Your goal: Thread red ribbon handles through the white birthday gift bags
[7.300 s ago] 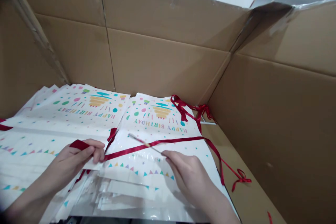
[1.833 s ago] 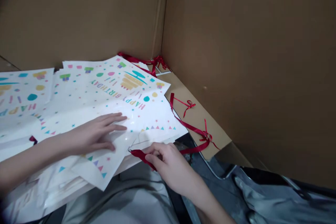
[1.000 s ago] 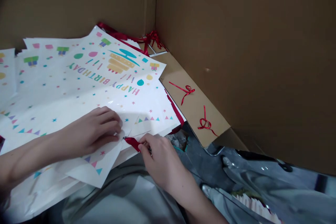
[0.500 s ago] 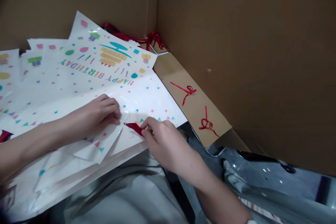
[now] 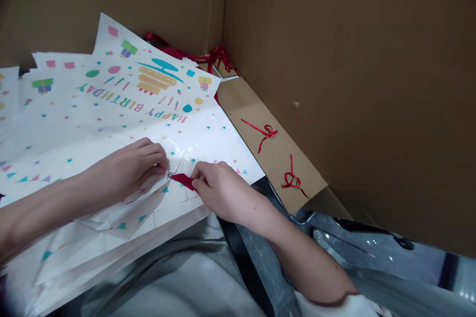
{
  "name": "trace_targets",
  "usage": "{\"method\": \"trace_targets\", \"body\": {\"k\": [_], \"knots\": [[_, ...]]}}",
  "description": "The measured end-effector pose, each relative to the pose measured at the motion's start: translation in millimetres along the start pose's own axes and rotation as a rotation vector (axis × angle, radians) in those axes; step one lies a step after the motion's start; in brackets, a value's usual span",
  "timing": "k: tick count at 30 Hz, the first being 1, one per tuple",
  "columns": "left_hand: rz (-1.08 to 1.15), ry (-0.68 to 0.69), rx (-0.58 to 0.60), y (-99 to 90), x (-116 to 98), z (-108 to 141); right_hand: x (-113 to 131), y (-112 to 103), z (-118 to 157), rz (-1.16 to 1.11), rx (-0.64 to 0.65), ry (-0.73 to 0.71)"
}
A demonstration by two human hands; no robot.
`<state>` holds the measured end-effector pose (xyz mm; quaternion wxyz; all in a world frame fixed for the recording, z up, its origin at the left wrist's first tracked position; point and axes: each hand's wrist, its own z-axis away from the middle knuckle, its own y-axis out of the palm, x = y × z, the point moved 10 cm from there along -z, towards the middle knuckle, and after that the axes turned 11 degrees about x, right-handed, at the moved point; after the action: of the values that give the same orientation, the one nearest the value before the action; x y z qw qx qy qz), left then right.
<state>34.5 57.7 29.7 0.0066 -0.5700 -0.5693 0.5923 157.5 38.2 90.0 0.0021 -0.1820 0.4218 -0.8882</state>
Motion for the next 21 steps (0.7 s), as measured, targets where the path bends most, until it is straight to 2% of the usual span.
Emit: {"method": "trace_targets", "body": {"k": [5,13,21], "knots": [[-0.066,0.035,-0.006,0.6,-4.4,-2.2,-0.2,-3.0,-1.1,0.003,-0.025,0.011],[-0.050,0.083,-0.043,-6.3,-11.1,-0.7,-0.5,-3.8,0.0,0.044,-0.036,0.006],[-0.113,0.149,0.147,7.6,-5.6,-9.3,-1.7,-0.2,-3.1,0.046,-0.015,0.004]]}}
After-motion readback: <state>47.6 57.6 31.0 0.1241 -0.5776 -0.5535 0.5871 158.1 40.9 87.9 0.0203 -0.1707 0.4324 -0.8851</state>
